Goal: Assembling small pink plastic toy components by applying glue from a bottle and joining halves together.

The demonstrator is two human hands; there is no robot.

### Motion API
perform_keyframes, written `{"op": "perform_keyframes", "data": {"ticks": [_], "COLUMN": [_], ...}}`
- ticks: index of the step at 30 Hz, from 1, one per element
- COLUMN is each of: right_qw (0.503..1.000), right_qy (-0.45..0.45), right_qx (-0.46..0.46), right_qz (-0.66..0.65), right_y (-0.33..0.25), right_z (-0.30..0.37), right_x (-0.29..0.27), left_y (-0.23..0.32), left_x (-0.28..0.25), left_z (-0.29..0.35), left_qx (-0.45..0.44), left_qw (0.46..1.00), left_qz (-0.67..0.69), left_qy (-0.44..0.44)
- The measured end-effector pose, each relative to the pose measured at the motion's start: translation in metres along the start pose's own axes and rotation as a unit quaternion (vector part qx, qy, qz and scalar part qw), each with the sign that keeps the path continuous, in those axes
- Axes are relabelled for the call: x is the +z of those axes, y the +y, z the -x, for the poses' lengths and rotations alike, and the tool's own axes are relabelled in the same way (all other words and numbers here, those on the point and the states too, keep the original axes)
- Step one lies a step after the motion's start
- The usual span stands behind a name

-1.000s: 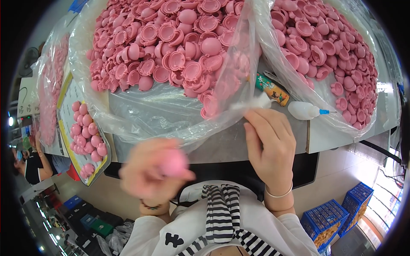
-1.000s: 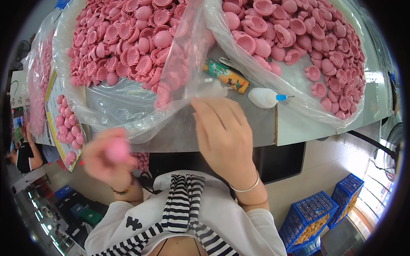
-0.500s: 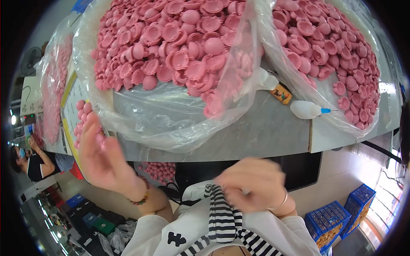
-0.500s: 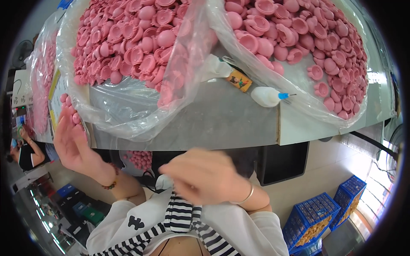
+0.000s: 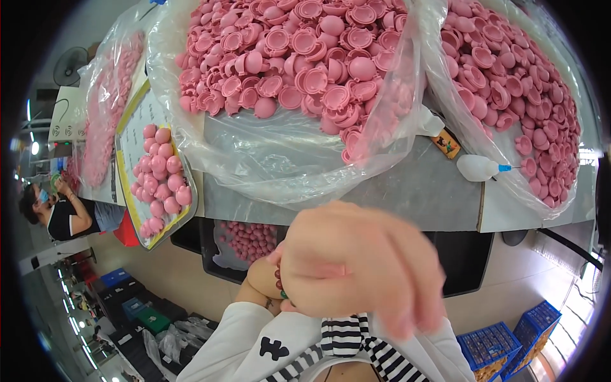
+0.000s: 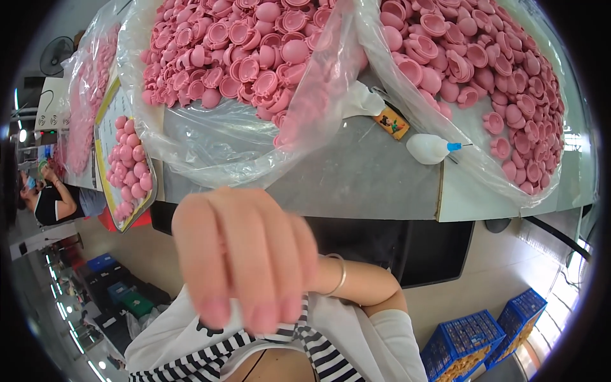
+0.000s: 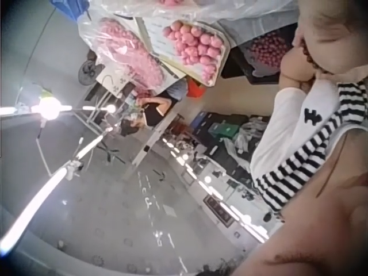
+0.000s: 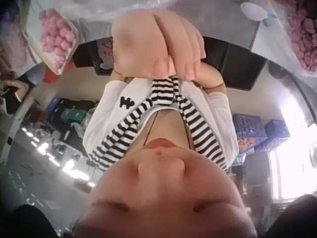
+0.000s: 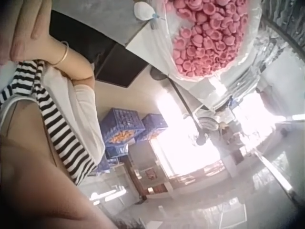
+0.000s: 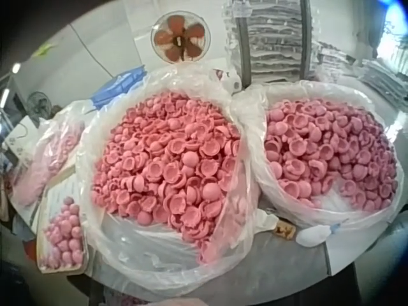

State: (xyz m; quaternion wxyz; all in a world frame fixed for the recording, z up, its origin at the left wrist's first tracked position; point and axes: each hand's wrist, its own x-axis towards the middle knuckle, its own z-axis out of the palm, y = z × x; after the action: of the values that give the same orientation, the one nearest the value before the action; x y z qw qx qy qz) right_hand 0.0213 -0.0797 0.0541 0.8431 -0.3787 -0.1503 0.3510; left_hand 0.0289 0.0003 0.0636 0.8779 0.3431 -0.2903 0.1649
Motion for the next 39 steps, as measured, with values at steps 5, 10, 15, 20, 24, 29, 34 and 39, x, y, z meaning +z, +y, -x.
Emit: {"op": "perform_keyframes", "data": {"ticks": [5,10,15,20,24,29,34,39], "right_qw": [0.990,0.898,0.889,0.886,0.843,0.977,0.929,0.872], "right_qy": [0.118,0.013,0.007,-0.287,-0.264,-0.113,-0.364,-0.459], "right_qx": [-0.072,-0.438,-0.458,-0.209,0.011,0.020,0.022,-0.033], "right_qz": [0.029,0.042,-0.006,-0.298,-0.469,-0.179,0.061,0.168], "right_y": [-0.022,-0.067,-0.075,-0.062,-0.045,-0.040,0.006,0.006], "right_z": [0.007,-0.001,-0.005,-0.027,-0.019,-0.002,0.018,0.032], "right_x": [-0.023,-0.058,-0.049,-0.039,-0.039,-0.035,-0.020,-0.005], "left_y": [-0.014,-0.090,-0.095,-0.085,-0.069,-0.065,-0.046,-0.030], "left_x": [0.013,0.031,0.028,0.025,0.010,-0.001,-0.007,-0.005], "left_z": [0.041,0.084,0.068,0.064,0.095,0.107,0.046,0.059], "left_qx": [-0.061,-0.203,-0.383,-0.305,-0.321,-0.374,-0.335,-0.281], "left_qw": [0.987,0.956,0.911,0.940,0.939,0.920,0.877,0.921], "left_qz": [-0.013,-0.191,-0.147,-0.152,-0.127,-0.111,-0.240,-0.219], "left_qy": [0.149,0.092,0.036,0.026,0.004,-0.042,-0.249,-0.157]}}
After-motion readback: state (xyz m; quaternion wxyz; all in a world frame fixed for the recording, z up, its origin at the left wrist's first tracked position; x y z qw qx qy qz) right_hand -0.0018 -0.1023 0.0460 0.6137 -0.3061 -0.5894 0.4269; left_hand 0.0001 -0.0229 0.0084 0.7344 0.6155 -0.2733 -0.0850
